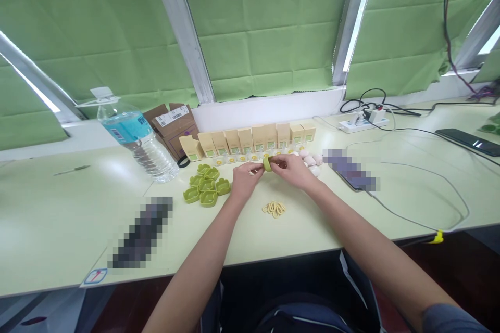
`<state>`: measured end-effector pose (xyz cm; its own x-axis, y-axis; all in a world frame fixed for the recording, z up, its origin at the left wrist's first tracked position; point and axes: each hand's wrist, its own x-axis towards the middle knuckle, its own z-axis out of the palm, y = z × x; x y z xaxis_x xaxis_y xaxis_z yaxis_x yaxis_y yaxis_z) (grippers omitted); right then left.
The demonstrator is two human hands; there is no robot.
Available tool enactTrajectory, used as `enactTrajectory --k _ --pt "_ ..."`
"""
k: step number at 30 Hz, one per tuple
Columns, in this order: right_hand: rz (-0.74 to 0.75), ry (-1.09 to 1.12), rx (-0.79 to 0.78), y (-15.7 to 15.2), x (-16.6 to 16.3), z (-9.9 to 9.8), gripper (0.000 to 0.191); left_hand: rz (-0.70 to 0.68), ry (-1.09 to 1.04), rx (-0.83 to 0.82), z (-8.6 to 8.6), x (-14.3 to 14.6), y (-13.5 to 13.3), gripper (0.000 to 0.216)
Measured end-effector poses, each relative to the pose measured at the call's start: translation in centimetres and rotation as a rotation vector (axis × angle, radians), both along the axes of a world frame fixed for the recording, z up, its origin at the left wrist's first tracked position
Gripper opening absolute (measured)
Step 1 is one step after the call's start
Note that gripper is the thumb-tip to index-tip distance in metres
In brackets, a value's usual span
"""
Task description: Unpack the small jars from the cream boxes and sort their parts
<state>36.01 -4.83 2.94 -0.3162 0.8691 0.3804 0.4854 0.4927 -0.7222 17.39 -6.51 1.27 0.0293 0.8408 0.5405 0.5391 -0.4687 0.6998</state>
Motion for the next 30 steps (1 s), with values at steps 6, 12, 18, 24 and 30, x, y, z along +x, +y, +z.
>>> enactTrajectory --k 6,12,18,24,30 --pt "0.017 -0.026 -0.009 -0.23 0.1 0.29 0.025 -0.026 0.042 0.028 -0.15 -0.01 0.05 0.015" --pt "0.002 -0.066 0.014 -0.67 -0.05 0.74 0.026 -0.012 0.029 0.028 -0.08 0.17 -0.18 0.016" --pt "-0.008 -0.025 0.042 -0.54 -0.24 0.62 0.021 0.019 -0.017 -0.014 0.04 0.41 -0.11 0.014" --pt "-0.015 -0.012 0.028 -0.31 -0.26 0.3 0.014 0.003 -0.061 -0.038 0.27 0.62 -0.14 0.019" --pt "-0.039 -0.037 0.028 -0.09 -0.3 0.1 0.013 -0.015 -0.049 -0.056 0.34 0.65 -0.17 0.028"
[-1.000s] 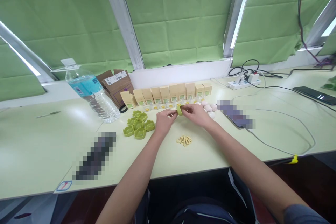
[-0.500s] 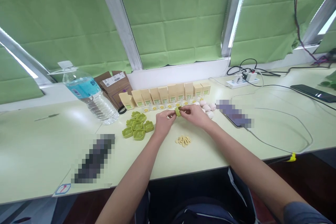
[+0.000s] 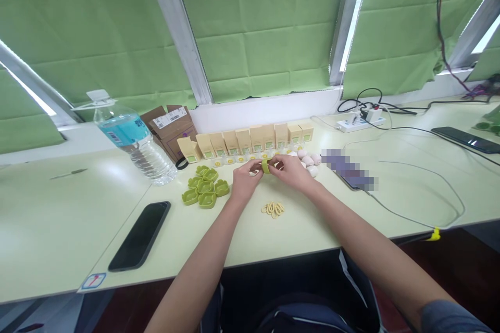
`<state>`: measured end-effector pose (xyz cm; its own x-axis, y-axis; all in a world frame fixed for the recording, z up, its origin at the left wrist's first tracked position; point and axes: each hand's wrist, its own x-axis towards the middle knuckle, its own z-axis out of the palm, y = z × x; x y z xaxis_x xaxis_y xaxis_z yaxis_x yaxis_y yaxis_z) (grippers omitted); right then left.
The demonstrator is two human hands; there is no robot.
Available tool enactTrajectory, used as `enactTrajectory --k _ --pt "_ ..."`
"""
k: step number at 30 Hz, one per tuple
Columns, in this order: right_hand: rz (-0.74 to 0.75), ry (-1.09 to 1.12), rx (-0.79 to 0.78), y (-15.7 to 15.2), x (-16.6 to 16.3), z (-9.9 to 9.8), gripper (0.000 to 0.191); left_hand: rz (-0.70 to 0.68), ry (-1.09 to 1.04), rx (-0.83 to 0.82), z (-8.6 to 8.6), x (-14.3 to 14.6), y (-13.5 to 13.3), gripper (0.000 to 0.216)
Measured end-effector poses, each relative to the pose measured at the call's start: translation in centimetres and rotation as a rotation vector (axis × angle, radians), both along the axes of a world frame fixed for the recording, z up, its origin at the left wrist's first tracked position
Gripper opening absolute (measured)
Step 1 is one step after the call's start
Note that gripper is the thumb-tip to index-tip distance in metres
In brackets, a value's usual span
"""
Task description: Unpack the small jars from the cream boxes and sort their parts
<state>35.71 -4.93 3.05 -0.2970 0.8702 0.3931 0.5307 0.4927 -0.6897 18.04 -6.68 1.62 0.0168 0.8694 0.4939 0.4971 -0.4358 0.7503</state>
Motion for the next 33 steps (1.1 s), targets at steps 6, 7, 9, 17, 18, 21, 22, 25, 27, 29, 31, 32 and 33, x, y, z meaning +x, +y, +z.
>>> enactTrajectory --k 6,7,9,17,18,21,22,25,27,29,31,32,33 --pt "-0.029 -0.062 0.001 -0.01 0.0 -0.1 0.011 -0.094 0.114 0.009 -0.38 0.36 0.04 0.054" --pt "-0.026 -0.072 -0.001 -0.01 -0.01 -0.13 0.011 -0.115 0.137 0.023 -0.45 0.43 0.0 0.053" --pt "-0.016 -0.083 -0.004 0.01 -0.03 -0.2 0.01 -0.129 0.17 0.048 -0.54 0.53 -0.08 0.049" --pt "-0.033 -0.1 -0.019 -0.09 -0.13 -0.21 0.008 -0.101 0.207 0.068 -0.63 0.51 0.02 0.049" --pt "-0.035 -0.1 -0.023 -0.12 -0.13 -0.17 0.008 -0.098 0.207 0.066 -0.65 0.53 0.05 0.049" --pt "-0.037 -0.099 -0.029 -0.24 -0.13 0.02 0.008 -0.088 0.204 0.053 -0.69 0.58 0.08 0.05" --pt "-0.039 -0.101 -0.029 -0.29 -0.13 0.1 0.008 -0.085 0.202 0.048 -0.69 0.59 0.07 0.05" --pt "-0.045 -0.106 -0.024 -0.38 -0.04 0.3 0.009 -0.081 0.201 0.04 -0.68 0.59 0.07 0.049" --pt "-0.051 -0.103 -0.029 -0.38 0.07 0.35 0.01 -0.081 0.199 0.04 -0.63 0.59 0.06 0.05" --pt "-0.06 -0.099 -0.043 -0.31 0.2 0.32 0.011 -0.079 0.197 0.038 -0.55 0.6 0.05 0.05" --pt "-0.07 -0.103 -0.051 -0.2 0.29 0.25 0.011 -0.077 0.201 0.032 -0.47 0.64 0.03 0.051" --pt "-0.074 -0.106 -0.051 -0.14 0.32 0.22 0.011 -0.075 0.204 0.028 -0.43 0.67 0.02 0.05" --pt "-0.076 -0.109 -0.049 -0.09 0.34 0.2 0.011 -0.073 0.206 0.025 -0.41 0.7 0.02 0.05"
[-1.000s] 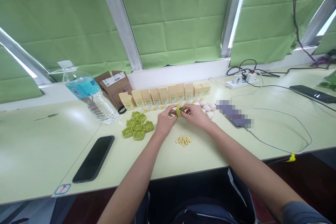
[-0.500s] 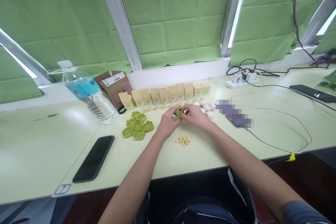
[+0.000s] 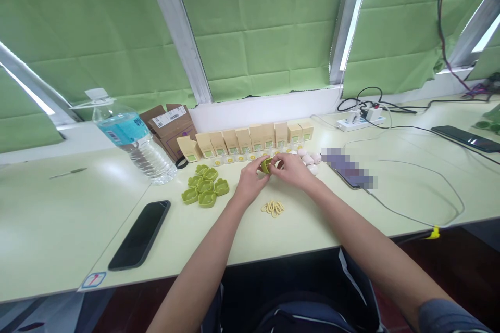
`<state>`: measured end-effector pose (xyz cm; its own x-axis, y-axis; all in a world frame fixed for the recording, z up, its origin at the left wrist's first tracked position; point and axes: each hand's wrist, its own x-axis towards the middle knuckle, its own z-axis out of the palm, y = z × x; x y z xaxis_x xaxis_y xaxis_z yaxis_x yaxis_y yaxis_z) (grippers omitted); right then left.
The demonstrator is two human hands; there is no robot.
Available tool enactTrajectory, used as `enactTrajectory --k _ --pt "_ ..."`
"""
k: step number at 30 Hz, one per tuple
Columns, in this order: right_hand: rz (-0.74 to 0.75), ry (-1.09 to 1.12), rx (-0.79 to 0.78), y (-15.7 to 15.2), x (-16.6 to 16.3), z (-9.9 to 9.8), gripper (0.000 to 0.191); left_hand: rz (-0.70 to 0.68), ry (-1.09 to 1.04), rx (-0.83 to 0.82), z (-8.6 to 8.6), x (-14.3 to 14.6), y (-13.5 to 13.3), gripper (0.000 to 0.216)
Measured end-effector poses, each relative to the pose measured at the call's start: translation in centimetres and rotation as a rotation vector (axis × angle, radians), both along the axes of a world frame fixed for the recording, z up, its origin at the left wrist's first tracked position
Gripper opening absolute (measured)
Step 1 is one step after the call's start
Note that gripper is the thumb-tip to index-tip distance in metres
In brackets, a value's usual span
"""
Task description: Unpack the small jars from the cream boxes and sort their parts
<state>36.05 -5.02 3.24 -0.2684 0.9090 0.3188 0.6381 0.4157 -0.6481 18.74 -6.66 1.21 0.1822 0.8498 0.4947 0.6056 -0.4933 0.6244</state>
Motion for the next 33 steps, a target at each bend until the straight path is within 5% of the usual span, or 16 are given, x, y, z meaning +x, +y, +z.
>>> enactTrajectory --k 11,24,33 --pt "0.002 0.106 0.085 0.2 0.7 0.3 0.01 0.128 -0.051 -0.058 0.0 -1.1 0.6 0.051" --pt "0.551 0.078 0.038 -1.8 1.1 1.6 0.017 0.177 -0.062 -0.092 0.1 -1.3 0.7 0.053" --pt "0.726 -0.067 -0.077 -2.8 0.6 2.0 0.016 0.181 -0.045 -0.09 0.1 -1.2 0.6 0.051"
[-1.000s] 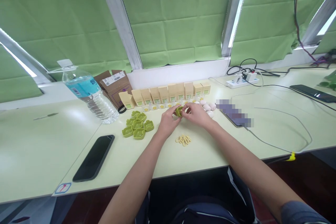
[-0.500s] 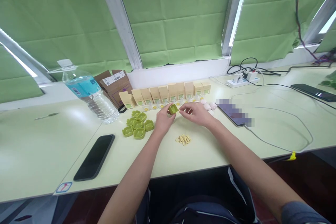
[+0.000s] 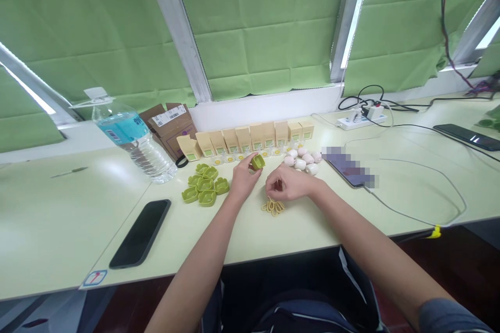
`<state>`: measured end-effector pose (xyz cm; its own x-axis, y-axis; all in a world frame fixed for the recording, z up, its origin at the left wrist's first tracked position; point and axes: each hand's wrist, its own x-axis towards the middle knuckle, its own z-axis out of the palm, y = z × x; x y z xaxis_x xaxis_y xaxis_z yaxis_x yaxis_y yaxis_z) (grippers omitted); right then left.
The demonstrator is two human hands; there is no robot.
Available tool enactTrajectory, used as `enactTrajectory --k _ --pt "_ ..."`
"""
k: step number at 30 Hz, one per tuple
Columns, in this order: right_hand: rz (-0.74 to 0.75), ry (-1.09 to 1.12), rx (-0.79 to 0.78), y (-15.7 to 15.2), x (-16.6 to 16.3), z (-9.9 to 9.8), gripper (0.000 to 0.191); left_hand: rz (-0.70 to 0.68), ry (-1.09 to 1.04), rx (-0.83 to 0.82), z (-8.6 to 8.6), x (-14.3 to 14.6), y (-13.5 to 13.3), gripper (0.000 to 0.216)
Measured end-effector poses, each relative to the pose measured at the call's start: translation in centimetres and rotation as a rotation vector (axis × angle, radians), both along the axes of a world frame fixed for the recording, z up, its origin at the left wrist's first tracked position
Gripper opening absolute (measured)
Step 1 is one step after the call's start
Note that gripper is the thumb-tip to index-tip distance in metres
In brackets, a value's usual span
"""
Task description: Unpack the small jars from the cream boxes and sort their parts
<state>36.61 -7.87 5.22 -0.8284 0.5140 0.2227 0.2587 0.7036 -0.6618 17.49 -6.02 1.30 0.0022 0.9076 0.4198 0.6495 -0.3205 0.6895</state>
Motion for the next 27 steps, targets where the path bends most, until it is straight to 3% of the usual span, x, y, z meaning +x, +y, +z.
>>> enactTrajectory --k 6,18,27 --pt "0.044 -0.024 -0.001 -0.4 -0.44 -0.09 0.014 0.0 0.011 -0.015 0.05 0.0 0.02 0.052" --pt "-0.023 -0.037 -0.027 -0.34 -0.53 -0.04 0.007 -0.021 0.005 -0.035 0.23 0.07 -0.15 0.05" --pt "-0.128 -0.009 0.026 0.13 -0.55 -0.6 0.017 -0.009 0.049 -0.075 0.06 -0.02 -0.38 0.05"
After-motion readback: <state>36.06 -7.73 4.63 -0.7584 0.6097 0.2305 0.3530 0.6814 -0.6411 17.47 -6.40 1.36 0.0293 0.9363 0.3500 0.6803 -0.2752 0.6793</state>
